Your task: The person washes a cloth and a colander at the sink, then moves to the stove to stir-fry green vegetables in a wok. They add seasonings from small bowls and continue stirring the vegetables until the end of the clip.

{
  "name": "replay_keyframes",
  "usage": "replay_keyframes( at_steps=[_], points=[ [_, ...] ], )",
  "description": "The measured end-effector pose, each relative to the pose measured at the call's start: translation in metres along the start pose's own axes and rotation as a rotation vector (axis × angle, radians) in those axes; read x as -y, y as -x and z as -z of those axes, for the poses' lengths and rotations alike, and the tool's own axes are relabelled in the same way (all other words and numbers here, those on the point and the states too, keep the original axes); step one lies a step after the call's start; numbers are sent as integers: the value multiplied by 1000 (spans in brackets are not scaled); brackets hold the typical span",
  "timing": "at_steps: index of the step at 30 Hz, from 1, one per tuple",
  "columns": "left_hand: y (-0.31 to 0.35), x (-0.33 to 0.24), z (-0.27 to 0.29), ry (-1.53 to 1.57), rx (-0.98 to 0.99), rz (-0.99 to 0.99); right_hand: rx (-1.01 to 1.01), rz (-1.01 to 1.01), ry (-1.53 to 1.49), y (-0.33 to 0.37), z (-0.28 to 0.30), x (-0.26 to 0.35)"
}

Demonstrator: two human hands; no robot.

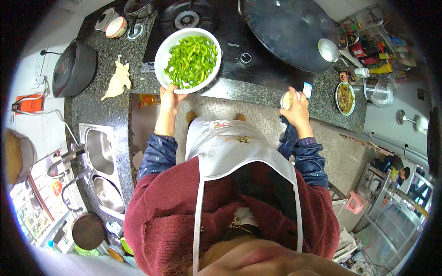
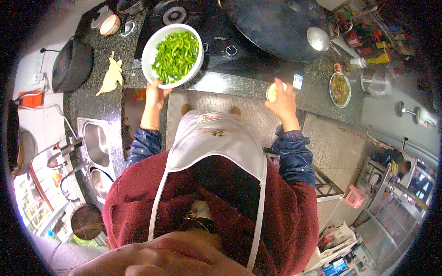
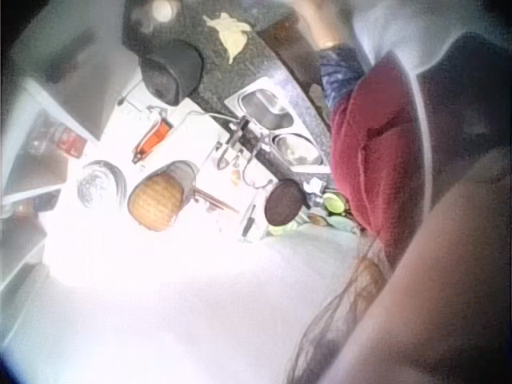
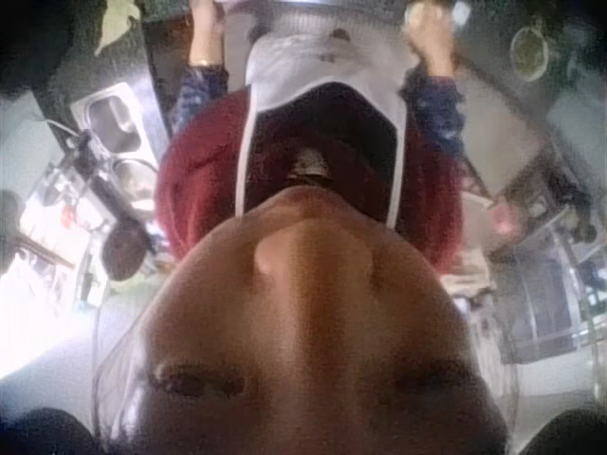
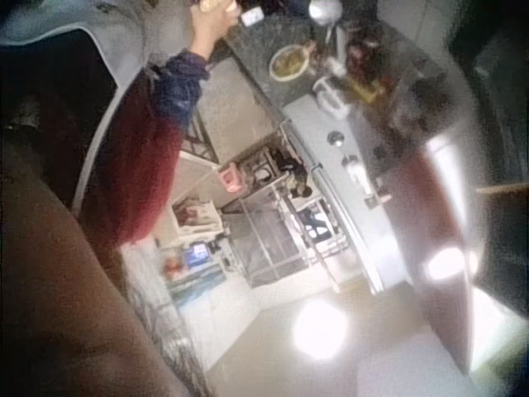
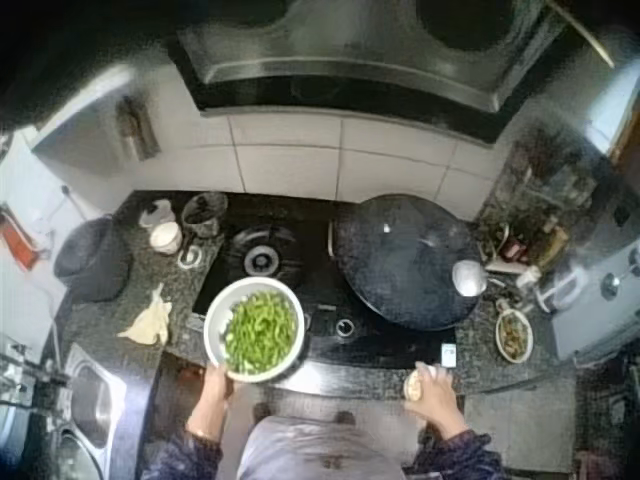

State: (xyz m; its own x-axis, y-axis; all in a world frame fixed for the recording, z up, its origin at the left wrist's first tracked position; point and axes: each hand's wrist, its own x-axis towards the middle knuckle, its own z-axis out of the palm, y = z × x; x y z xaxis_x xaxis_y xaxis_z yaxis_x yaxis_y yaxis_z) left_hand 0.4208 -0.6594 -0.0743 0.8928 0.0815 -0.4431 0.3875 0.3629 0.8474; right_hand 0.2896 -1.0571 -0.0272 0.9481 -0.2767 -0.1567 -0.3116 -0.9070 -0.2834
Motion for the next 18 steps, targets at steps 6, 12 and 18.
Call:
replay_keyframes(
  at_steps=[6, 12, 18],
  points=[
    [-90, -52, -71, 27, -72, -27, -29, 28, -87, 1, 7, -50],
    [-168, -53, -85, 144, 46, -138, -178, 96, -182, -6, -2, -61],
    [-194, -58, -85, 92, -151, -54, -204, 157, -88, -32, -18, -60]
  ],
)
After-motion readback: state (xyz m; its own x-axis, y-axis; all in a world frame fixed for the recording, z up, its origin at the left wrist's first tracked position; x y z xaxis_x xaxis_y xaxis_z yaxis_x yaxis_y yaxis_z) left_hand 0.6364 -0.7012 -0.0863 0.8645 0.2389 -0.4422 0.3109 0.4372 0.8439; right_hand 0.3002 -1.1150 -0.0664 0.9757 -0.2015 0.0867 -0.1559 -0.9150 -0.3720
